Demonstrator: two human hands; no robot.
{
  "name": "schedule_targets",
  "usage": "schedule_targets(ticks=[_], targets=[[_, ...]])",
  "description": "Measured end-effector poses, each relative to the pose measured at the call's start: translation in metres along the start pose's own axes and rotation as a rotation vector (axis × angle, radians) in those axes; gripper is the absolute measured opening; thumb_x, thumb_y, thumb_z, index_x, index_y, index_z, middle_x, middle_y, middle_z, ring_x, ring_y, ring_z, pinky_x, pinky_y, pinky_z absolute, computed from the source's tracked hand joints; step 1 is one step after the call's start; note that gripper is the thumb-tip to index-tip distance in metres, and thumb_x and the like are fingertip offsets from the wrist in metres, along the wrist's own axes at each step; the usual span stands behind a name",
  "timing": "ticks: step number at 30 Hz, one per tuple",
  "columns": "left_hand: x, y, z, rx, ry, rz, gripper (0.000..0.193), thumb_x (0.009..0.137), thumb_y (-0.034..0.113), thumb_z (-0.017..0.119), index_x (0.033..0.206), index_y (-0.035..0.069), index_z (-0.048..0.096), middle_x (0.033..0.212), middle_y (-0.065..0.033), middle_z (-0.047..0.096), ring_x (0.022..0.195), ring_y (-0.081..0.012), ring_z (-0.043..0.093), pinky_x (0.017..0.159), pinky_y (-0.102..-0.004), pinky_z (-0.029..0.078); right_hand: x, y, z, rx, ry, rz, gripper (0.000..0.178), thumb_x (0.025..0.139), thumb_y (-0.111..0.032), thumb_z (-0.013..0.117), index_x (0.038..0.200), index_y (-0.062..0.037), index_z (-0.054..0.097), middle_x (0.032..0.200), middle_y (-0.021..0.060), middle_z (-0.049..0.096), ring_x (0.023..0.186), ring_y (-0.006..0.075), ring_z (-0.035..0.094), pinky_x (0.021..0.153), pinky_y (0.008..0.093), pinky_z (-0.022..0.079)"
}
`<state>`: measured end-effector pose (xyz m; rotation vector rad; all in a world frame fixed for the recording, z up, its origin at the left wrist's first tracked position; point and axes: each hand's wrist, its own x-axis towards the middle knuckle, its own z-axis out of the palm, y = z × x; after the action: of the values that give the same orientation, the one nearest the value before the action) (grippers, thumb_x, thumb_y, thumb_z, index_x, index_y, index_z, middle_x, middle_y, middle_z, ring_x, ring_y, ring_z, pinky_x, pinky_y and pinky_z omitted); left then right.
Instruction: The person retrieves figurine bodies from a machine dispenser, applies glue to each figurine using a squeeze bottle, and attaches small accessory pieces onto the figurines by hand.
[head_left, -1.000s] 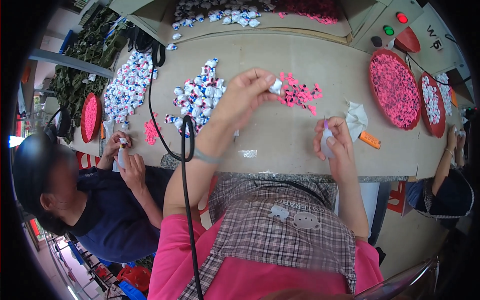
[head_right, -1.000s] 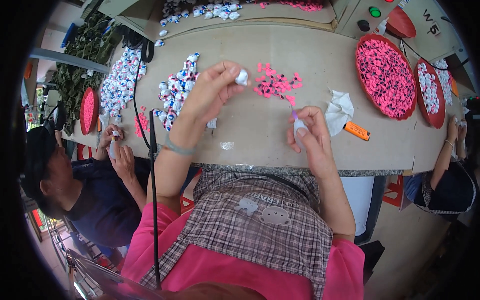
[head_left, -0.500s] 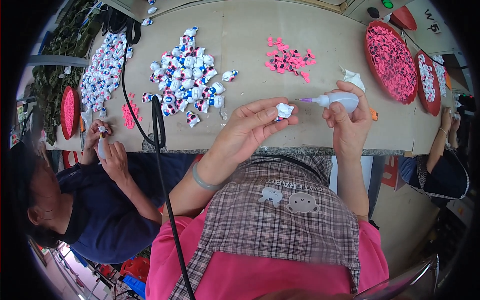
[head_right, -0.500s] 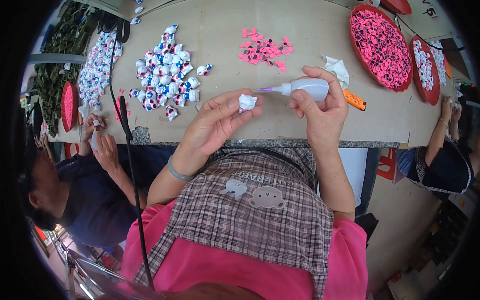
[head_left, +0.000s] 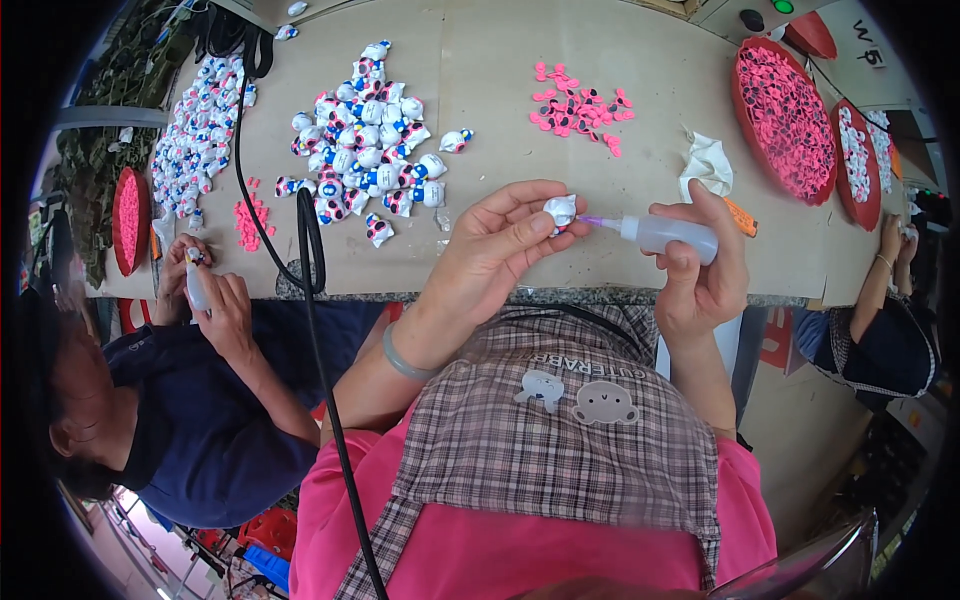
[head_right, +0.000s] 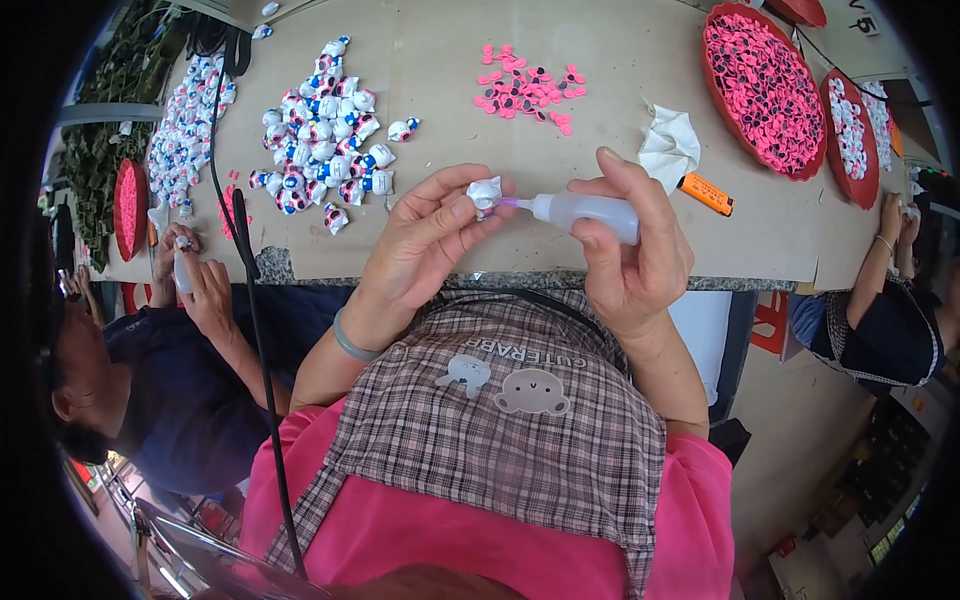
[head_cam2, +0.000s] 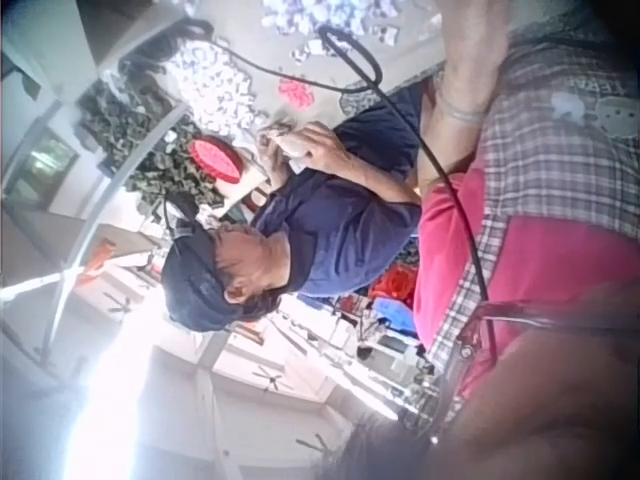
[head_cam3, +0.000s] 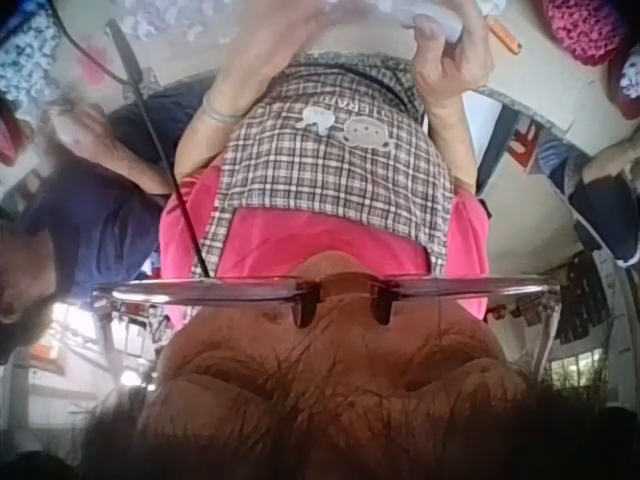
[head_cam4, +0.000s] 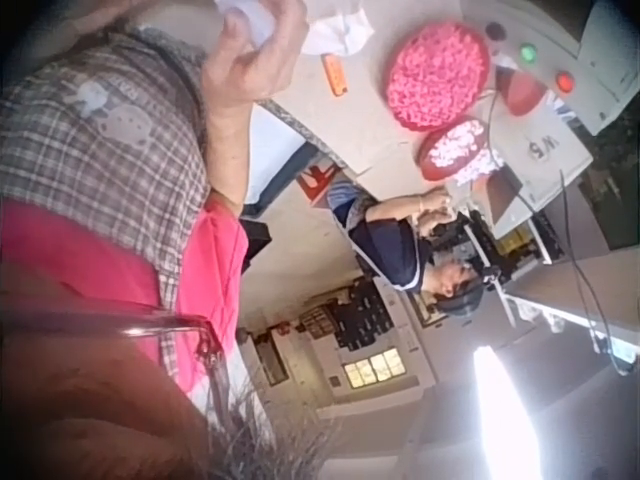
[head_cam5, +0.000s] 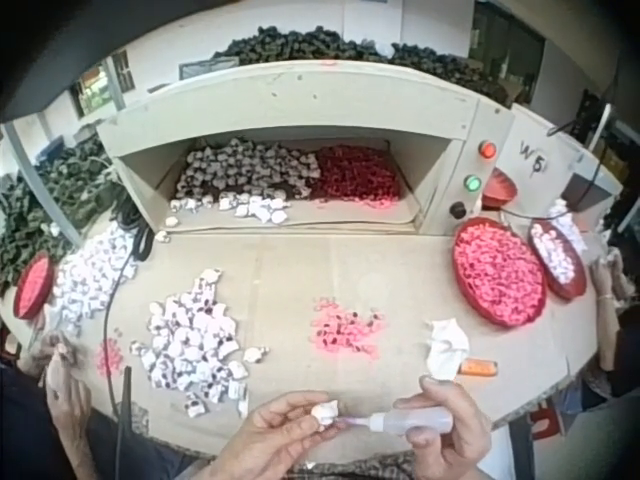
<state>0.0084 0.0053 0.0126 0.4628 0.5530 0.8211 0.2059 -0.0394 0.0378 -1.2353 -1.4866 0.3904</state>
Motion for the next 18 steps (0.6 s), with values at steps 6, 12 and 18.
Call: schedule_targets(ticks=[6, 12, 18], targets=[[-0.0004, -0.0013, -0.0018, 0.029, 0.014, 0.016, 0.028, 0.092, 0.009, 0.056, 0.118, 0.0, 0.053, 0.117, -0.0179, 0.06, 0.107, -0.0255, 0.061, 0.094, -0.0345, 0.049, -0.0006, 0.0009, -0.0006, -0.093, -0.009, -0.082, 0.043, 0.092, -0.023, 0.059, 0.121, 0.0073, 0.051, 0.091, 0.0173, 0.066, 0.069, 0.0178, 0.064, 0.06, 0.0256, 0.049], [-0.0008, -0.0012, -0.0006, 0.08, 0.014, 0.03, 0.026, 0.092, 0.007, 0.056, 0.117, 0.0, 0.052, 0.118, -0.0185, 0.059, 0.105, -0.0273, 0.062, 0.093, -0.0363, 0.051, 0.0002, -0.0003, 0.0, -0.145, -0.018, -0.125, 0.044, 0.095, -0.027, 0.054, 0.123, 0.0075, 0.05, 0.085, 0.0171, 0.067, 0.064, 0.0142, 0.06, 0.056, 0.023, 0.047], [-0.0021, -0.0005, 0.0008, 0.114, 0.007, 0.048, 0.022, 0.091, 0.006, 0.056, 0.113, 0.001, 0.053, 0.114, -0.0155, 0.061, 0.105, -0.0273, 0.062, 0.093, -0.0368, 0.051, 0.0003, -0.0016, 0.0017, -0.152, -0.018, -0.126, 0.044, 0.095, -0.026, 0.055, 0.122, 0.008, 0.05, 0.085, 0.0175, 0.067, 0.066, 0.0152, 0.062, 0.057, 0.0234, 0.047]])
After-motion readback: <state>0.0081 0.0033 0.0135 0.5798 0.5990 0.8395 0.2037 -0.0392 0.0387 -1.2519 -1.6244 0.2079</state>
